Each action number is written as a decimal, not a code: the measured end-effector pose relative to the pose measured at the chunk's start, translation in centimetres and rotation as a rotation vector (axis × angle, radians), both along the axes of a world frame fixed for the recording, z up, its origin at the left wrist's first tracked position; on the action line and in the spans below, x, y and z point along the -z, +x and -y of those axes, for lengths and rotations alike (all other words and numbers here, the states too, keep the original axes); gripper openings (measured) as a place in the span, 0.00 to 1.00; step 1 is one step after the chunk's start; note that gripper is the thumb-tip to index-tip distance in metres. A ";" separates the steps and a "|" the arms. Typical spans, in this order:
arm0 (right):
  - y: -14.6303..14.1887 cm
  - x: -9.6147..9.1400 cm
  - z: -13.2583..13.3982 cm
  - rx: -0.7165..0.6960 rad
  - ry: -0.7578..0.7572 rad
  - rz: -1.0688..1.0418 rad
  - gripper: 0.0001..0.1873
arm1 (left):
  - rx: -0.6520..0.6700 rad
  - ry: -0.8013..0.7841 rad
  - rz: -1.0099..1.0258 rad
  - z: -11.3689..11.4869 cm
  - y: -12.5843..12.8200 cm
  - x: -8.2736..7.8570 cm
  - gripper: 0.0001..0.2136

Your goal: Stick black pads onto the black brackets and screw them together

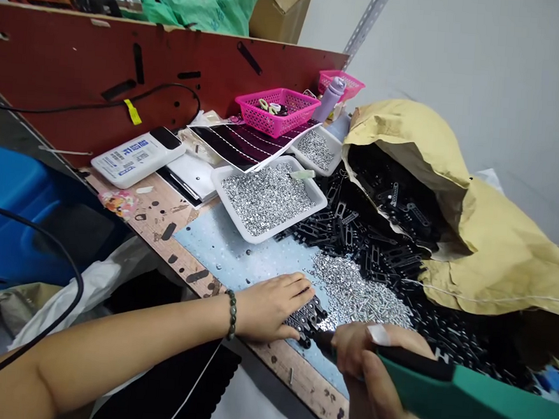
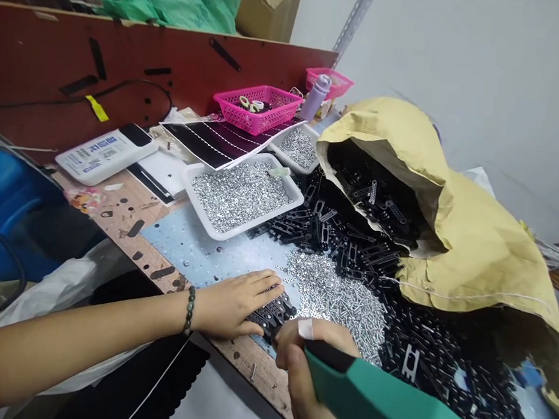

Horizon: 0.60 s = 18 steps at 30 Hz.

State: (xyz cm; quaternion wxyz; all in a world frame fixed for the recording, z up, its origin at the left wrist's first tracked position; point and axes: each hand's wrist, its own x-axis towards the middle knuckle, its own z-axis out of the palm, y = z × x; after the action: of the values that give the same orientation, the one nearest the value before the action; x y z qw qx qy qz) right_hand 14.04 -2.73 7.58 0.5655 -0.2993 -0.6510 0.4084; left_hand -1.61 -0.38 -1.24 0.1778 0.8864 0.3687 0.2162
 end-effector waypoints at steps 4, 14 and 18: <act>0.1 0.6 0.1 -0.027 -0.032 -0.022 0.06 | -0.003 0.008 -0.020 0.0 0.0 -0.1 0.35; -0.1 0.5 -0.1 -0.006 -0.025 -0.051 0.05 | 0.007 -0.004 -0.032 -0.1 -0.1 -0.2 0.35; 0.3 1.2 -0.4 -0.021 -0.038 0.014 0.04 | 0.012 -0.003 -0.017 -0.2 0.0 -0.2 0.35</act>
State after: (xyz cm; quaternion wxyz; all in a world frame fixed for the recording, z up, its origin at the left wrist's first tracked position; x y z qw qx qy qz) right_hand 14.35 -2.30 6.35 0.5509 -0.3057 -0.6502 0.4246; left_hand -1.62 -0.23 -1.08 0.1774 0.8901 0.3652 0.2070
